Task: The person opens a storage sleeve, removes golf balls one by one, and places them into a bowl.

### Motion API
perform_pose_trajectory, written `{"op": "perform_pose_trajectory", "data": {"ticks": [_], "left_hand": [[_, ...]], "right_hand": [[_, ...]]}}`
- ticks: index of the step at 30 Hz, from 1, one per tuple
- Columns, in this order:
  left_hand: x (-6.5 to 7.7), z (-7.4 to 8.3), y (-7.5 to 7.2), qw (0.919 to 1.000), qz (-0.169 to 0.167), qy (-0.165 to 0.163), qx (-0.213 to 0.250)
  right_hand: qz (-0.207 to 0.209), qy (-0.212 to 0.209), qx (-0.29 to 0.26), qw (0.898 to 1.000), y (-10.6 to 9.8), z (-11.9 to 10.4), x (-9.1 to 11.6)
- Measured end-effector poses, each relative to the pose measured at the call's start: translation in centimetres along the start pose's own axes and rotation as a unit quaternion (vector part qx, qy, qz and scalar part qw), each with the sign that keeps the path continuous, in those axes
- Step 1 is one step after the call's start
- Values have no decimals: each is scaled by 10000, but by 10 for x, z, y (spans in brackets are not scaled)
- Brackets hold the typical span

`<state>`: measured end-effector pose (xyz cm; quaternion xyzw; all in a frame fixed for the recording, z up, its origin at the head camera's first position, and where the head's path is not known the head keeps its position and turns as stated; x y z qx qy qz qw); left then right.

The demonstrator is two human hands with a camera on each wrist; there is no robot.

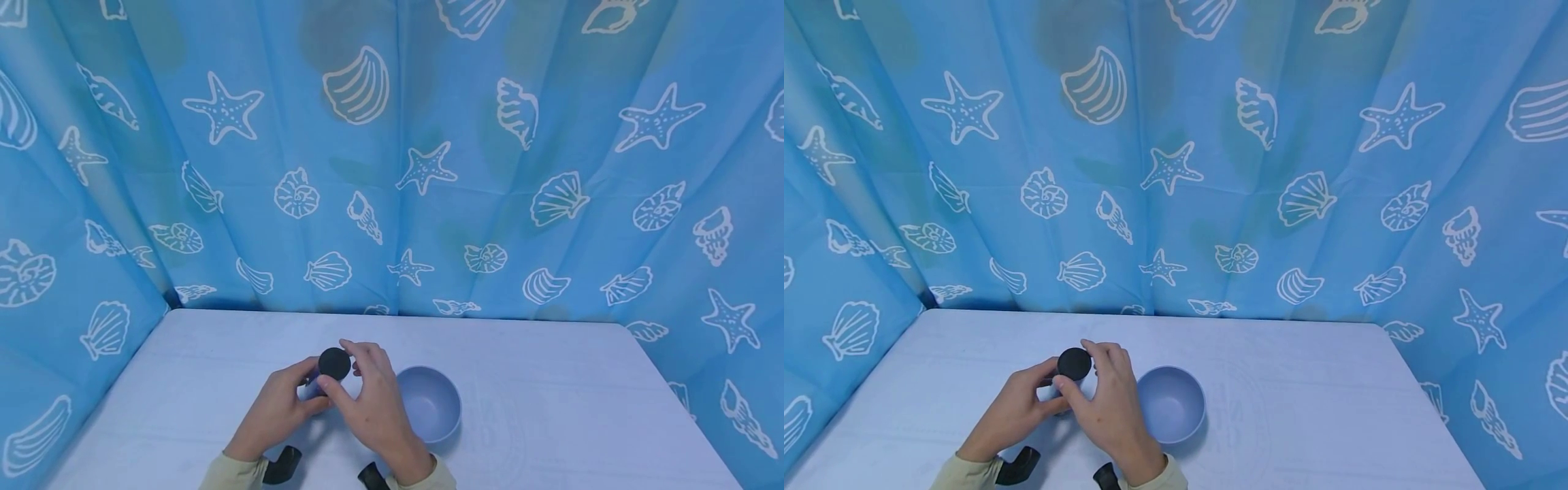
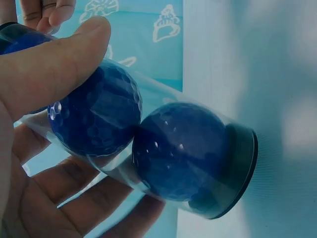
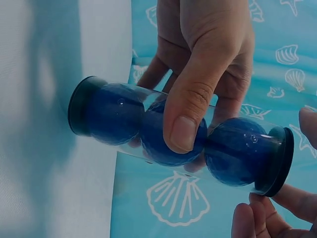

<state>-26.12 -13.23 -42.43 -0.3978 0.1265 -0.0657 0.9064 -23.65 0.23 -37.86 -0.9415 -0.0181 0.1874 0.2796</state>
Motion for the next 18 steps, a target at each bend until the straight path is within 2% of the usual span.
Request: {"op": "perform_pose_trajectory", "data": {"ticks": [9, 18], "left_hand": [[1, 6, -3, 9994, 103, 198, -259], [4, 10, -7, 9981, 246, 186, -524]], "right_hand": [[131, -73, -120, 9998, -1, -1, 0], [104, 216, -86, 9997, 0, 4, -1]]}}
Point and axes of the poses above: each hand's wrist, its own x-axis away from the middle knuckle, its own y-axis out of the palm, z = x × y, the point moved 9 cm from there along -x, towards the middle knuckle, and after that the axes turned 3 degrees about y, right-handed, at the moved point
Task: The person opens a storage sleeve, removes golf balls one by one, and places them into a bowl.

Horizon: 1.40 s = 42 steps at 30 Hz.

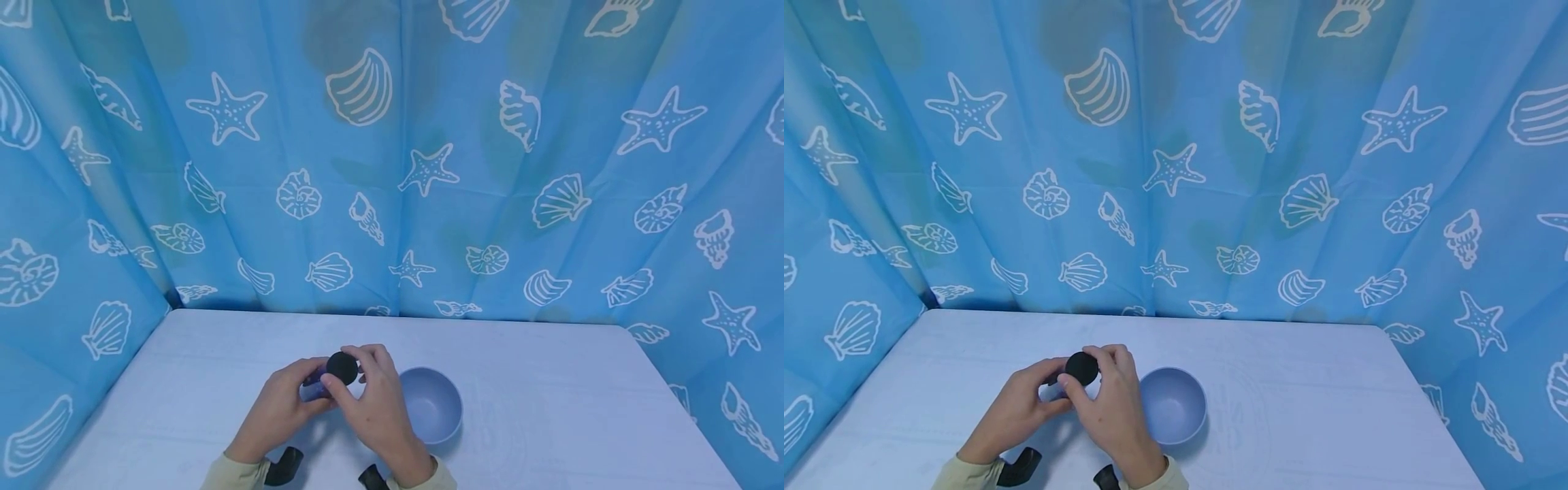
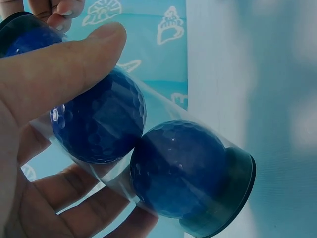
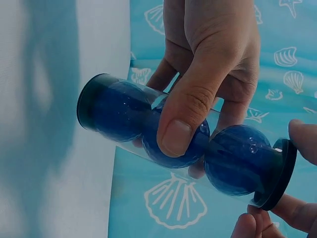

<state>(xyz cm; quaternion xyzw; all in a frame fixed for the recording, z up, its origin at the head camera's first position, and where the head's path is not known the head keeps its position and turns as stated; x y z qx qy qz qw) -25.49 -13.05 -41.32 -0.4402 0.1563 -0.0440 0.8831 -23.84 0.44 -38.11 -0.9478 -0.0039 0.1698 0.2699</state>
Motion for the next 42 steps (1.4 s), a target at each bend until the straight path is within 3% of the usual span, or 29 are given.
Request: {"op": "perform_pose_trajectory", "data": {"ticks": [24, 28, 42], "left_hand": [[2, 4, 0, 9990, -328, 101, -273], [2, 6, -1, 9988, -346, 166, -301], [2, 9, -1, 9975, -463, 431, -325]], "right_hand": [[-237, -167, 202, 9994, 1, -7, 1], [-176, -361, 275, 9988, 0, -10, 1], [-344, -452, 373, 9977, -3, -9, -1]]}}
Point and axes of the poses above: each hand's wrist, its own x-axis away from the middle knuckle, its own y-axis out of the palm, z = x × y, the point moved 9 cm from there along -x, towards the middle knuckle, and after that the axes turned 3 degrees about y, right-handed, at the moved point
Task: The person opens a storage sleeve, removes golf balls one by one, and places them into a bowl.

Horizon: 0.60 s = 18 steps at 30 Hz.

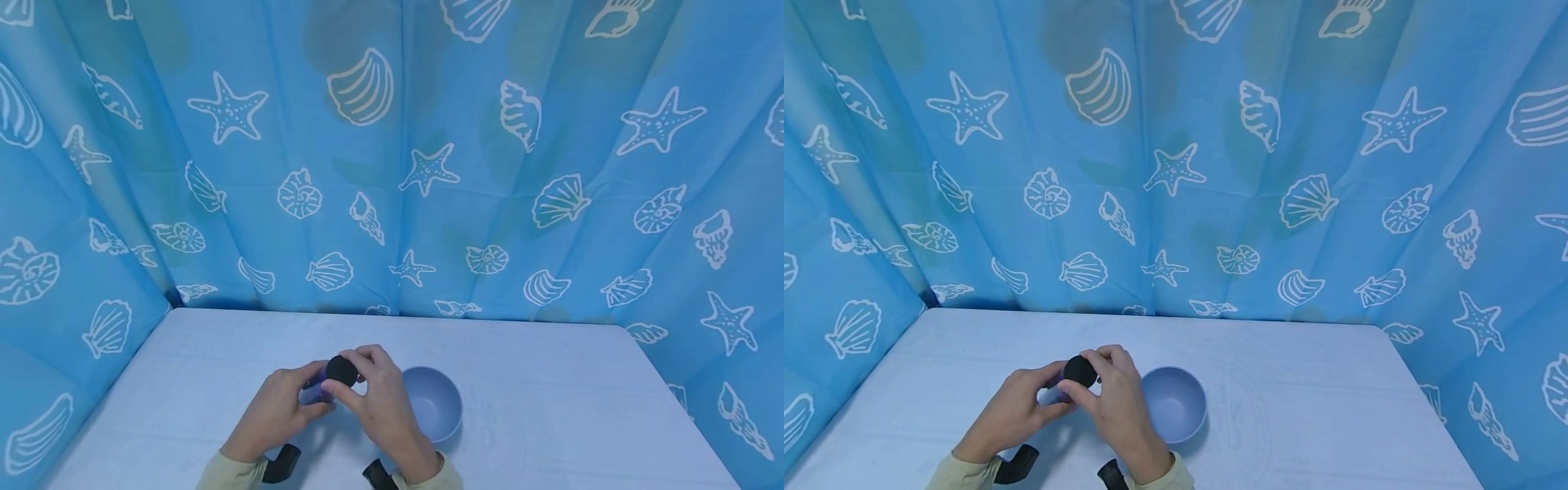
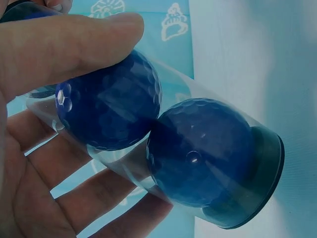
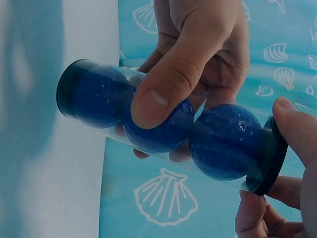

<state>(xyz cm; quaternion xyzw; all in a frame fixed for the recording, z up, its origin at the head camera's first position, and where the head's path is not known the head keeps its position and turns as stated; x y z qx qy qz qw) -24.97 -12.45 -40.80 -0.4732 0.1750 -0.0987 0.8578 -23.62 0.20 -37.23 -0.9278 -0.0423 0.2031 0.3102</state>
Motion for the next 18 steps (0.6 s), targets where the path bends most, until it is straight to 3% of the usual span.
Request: {"op": "perform_pose_trajectory", "data": {"ticks": [9, 18], "left_hand": [[0, 1, 2, 9999, -142, 75, 18], [1, 4, 0, 9995, -165, 255, 117]], "right_hand": [[-152, -292, 103, 9994, -2, -3, 0], [11, -894, 134, 9959, -7, -10, 1]]}}
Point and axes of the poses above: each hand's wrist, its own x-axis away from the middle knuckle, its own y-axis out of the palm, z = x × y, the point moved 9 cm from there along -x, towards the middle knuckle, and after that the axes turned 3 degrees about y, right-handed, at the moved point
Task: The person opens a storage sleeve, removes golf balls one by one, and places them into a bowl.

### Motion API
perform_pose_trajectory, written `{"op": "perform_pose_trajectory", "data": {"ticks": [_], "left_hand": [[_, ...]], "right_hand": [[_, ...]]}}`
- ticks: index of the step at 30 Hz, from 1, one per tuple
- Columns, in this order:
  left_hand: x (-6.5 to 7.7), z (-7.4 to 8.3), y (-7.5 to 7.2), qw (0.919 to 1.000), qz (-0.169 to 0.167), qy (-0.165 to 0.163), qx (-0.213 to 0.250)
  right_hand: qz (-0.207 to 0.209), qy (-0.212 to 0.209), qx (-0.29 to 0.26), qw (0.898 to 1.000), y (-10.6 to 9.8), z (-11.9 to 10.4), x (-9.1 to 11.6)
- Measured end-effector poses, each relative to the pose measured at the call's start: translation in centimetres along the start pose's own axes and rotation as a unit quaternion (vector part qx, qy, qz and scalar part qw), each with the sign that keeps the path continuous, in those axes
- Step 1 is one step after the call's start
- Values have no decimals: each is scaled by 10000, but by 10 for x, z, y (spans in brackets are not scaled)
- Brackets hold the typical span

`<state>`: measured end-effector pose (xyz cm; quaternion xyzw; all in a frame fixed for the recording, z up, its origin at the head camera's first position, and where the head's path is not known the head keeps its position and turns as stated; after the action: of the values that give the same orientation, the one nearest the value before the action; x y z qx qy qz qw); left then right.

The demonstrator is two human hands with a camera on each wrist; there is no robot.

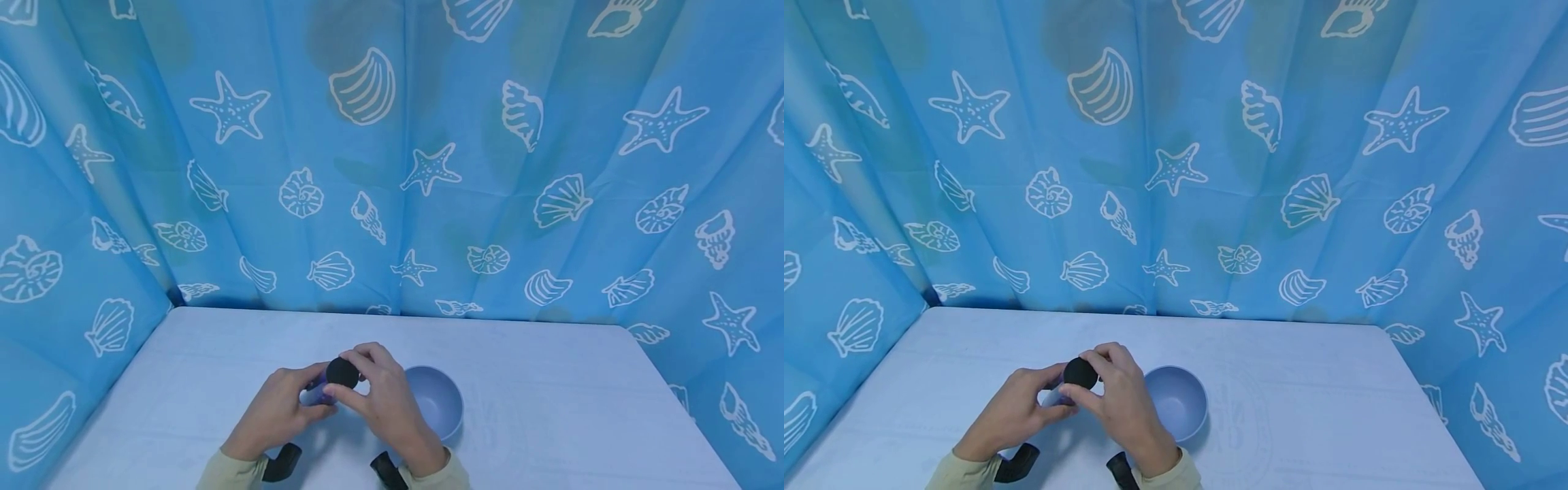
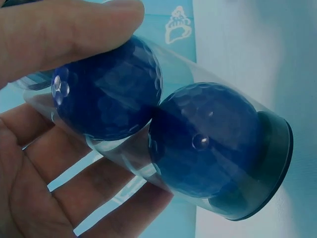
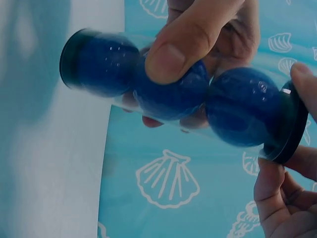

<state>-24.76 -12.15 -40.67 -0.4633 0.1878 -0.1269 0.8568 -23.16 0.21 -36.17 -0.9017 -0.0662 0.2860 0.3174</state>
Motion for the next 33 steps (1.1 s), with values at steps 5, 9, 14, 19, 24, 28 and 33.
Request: {"op": "perform_pose_trajectory", "data": {"ticks": [5, 9, 14, 19, 24, 28, 33], "left_hand": [[1, 1, 0, 9998, -28, 108, 137], [2, 0, 1, 9994, -188, 123, 253], [2, 0, 2, 9986, -350, 105, 372], [3, -2, 3, 9978, -501, -11, 440], [2, -3, 6, 9969, -599, -60, 502], [2, -3, 7, 9965, -659, -35, 520], [2, -1, 8, 9956, -740, 44, 569]], "right_hand": [[-96, -201, 31, 9997, 0, -2, 0], [-213, -330, 26, 9992, 1, -3, 0], [-274, -494, 41, 9984, 2, -4, 0], [-393, -562, 69, 9976, 2, -5, 1], [-534, -701, -41, 9961, 2, -5, 1], [-589, -928, -2, 9939, 1, -6, 2], [-623, -1219, 54, 9906, -1, -8, 2]]}}
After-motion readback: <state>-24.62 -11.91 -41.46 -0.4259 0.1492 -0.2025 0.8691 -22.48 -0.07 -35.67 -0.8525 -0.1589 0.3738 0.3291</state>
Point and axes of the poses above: each hand's wrist, its own x-axis away from the middle knuckle, its own y-axis out of the palm, z = x × y, the point moved 9 cm from there along -x, towards the middle knuckle, and after that the axes turned 3 degrees about y, right-handed, at the moved point
